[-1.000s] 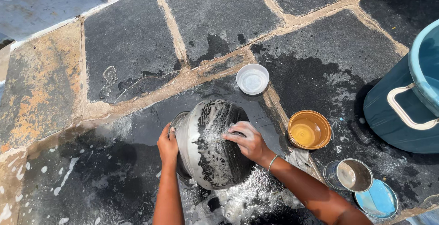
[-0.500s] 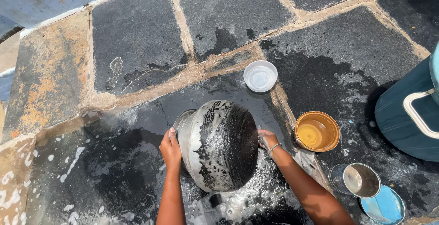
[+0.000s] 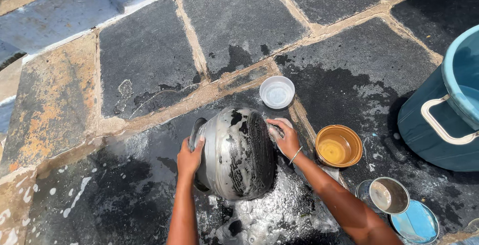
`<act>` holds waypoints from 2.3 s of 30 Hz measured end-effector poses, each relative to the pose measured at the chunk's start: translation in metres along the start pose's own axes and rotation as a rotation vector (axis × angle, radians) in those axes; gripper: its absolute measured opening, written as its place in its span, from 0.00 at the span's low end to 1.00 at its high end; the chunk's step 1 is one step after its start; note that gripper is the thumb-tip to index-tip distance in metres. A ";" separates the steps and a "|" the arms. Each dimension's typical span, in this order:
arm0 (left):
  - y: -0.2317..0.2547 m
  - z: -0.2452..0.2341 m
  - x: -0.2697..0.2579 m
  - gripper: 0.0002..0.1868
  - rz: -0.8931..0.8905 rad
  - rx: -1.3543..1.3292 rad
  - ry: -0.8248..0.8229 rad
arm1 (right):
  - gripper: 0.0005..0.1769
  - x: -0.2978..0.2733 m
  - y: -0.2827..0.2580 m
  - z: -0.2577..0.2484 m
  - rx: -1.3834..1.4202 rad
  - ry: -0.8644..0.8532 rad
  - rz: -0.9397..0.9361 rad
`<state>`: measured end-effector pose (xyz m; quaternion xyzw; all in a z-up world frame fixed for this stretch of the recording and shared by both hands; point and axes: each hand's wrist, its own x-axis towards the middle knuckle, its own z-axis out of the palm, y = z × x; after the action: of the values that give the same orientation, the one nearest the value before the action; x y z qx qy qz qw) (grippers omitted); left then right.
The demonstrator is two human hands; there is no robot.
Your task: The person scrubs a large metal pot with a cloth and soapy water, cleaning both the exterior and interior before placing it onto a drying rack with other dishes.
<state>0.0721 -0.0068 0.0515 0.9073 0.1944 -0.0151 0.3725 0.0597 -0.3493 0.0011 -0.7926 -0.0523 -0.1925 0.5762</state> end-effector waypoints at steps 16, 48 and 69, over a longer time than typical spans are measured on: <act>0.050 -0.021 -0.041 0.16 0.004 0.182 0.268 | 0.15 -0.033 0.017 0.040 -0.068 0.091 0.015; -0.030 -0.029 -0.012 0.18 -0.276 0.059 0.355 | 0.14 -0.164 0.027 0.082 0.120 0.192 0.630; -0.052 -0.031 -0.038 0.22 -0.248 0.005 0.415 | 0.13 -0.145 -0.092 0.063 0.018 0.076 -0.012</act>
<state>0.0148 0.0350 0.0450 0.8611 0.3766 0.1253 0.3176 -0.0860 -0.2400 0.0139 -0.7793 -0.0366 -0.2256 0.5835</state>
